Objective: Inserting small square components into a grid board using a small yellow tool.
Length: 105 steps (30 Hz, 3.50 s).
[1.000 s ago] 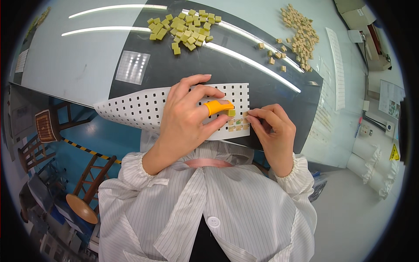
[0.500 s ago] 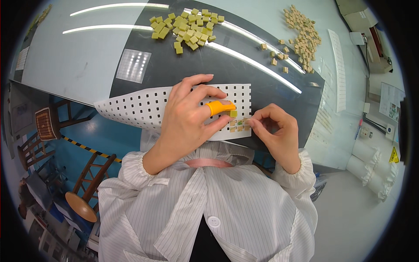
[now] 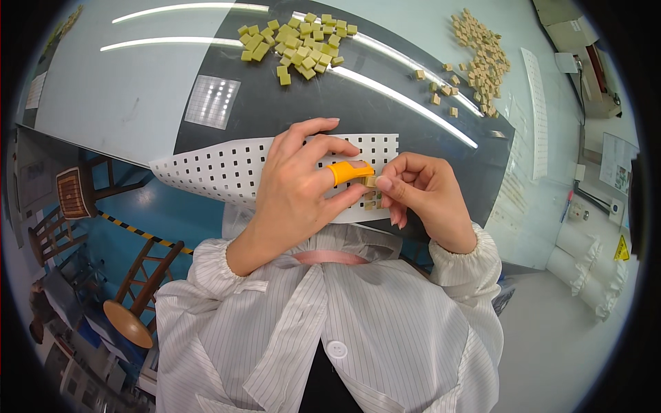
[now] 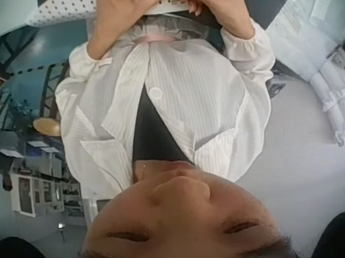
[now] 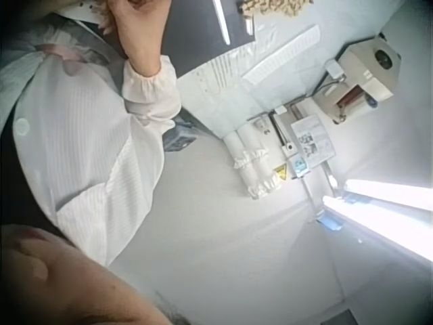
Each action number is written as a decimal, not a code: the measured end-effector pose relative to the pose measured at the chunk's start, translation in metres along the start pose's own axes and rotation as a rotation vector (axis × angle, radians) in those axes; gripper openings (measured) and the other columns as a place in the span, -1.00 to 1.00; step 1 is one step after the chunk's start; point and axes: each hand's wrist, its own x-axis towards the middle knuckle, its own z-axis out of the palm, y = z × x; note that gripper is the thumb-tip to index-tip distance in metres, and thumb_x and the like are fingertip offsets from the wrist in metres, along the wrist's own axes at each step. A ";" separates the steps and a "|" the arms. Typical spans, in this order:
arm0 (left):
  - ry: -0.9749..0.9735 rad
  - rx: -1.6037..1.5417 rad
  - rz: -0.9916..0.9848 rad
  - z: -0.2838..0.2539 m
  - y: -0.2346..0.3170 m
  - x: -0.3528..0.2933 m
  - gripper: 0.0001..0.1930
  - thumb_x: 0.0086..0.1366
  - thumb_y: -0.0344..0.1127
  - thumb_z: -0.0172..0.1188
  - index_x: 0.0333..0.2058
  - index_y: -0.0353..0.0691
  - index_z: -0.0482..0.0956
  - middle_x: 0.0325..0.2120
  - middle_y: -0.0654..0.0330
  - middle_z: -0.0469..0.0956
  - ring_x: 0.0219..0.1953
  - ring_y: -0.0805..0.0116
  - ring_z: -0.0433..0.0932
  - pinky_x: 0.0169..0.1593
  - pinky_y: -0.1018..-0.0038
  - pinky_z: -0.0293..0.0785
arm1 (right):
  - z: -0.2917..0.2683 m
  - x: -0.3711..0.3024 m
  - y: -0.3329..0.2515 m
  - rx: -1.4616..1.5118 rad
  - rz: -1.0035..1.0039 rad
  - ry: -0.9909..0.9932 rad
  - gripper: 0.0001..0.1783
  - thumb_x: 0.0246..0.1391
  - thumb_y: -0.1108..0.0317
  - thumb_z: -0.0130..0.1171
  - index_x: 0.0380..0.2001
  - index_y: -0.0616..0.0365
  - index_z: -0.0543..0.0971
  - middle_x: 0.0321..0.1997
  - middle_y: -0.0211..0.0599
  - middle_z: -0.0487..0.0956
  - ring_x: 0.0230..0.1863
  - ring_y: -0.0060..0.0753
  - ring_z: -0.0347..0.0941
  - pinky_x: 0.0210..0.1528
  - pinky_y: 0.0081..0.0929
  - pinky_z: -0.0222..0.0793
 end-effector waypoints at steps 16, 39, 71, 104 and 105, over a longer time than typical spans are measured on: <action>0.000 -0.003 -0.006 0.000 0.000 0.000 -0.79 -0.09 -0.31 0.48 -0.39 -0.10 0.76 -0.24 0.32 0.62 0.09 0.11 0.47 0.08 0.15 0.37 | 0.000 0.000 -0.001 0.004 0.019 0.005 -0.79 0.21 0.32 0.27 -0.39 0.24 0.55 -0.55 -0.41 0.57 -0.65 -0.71 0.43 -0.63 -0.76 0.31; -0.015 0.027 0.033 0.000 -0.001 -0.002 -0.77 -0.12 -0.39 0.46 -0.40 -0.21 0.71 -0.19 0.30 0.59 0.11 0.09 0.44 0.09 0.15 0.36 | -0.006 -0.003 0.008 -0.364 -0.419 0.448 -0.86 0.24 0.40 0.21 -0.22 0.24 0.54 -0.48 -0.49 0.52 -0.51 -0.79 0.36 -0.58 -0.78 0.21; -0.003 0.023 0.001 0.015 0.010 0.009 -0.80 -0.09 -0.42 0.45 -0.42 -0.24 0.68 -0.21 0.27 0.61 0.11 0.08 0.46 0.13 0.14 0.34 | -0.002 0.000 0.031 -0.875 -0.772 0.559 -0.78 -0.15 0.57 0.44 -0.35 0.16 0.68 -0.35 -0.36 0.56 -0.28 -0.36 0.43 -0.29 -0.47 0.38; -0.053 0.000 -0.027 0.010 0.009 0.008 -0.75 -0.13 -0.44 0.47 -0.36 -0.18 0.73 -0.14 0.28 0.62 0.14 0.07 0.45 0.16 0.19 0.36 | -0.008 -0.006 0.004 0.032 0.015 0.071 -0.78 0.23 0.31 0.24 -0.33 0.28 0.55 -0.52 -0.37 0.58 -0.66 -0.69 0.45 -0.68 -0.76 0.27; -0.052 0.000 -0.028 0.010 0.009 0.007 -0.75 -0.13 -0.44 0.47 -0.36 -0.18 0.73 -0.14 0.28 0.62 0.14 0.07 0.45 0.16 0.19 0.36 | -0.007 -0.006 0.004 0.035 0.022 0.073 -0.80 0.22 0.34 0.24 -0.32 0.30 0.56 -0.51 -0.35 0.58 -0.64 -0.69 0.45 -0.67 -0.76 0.28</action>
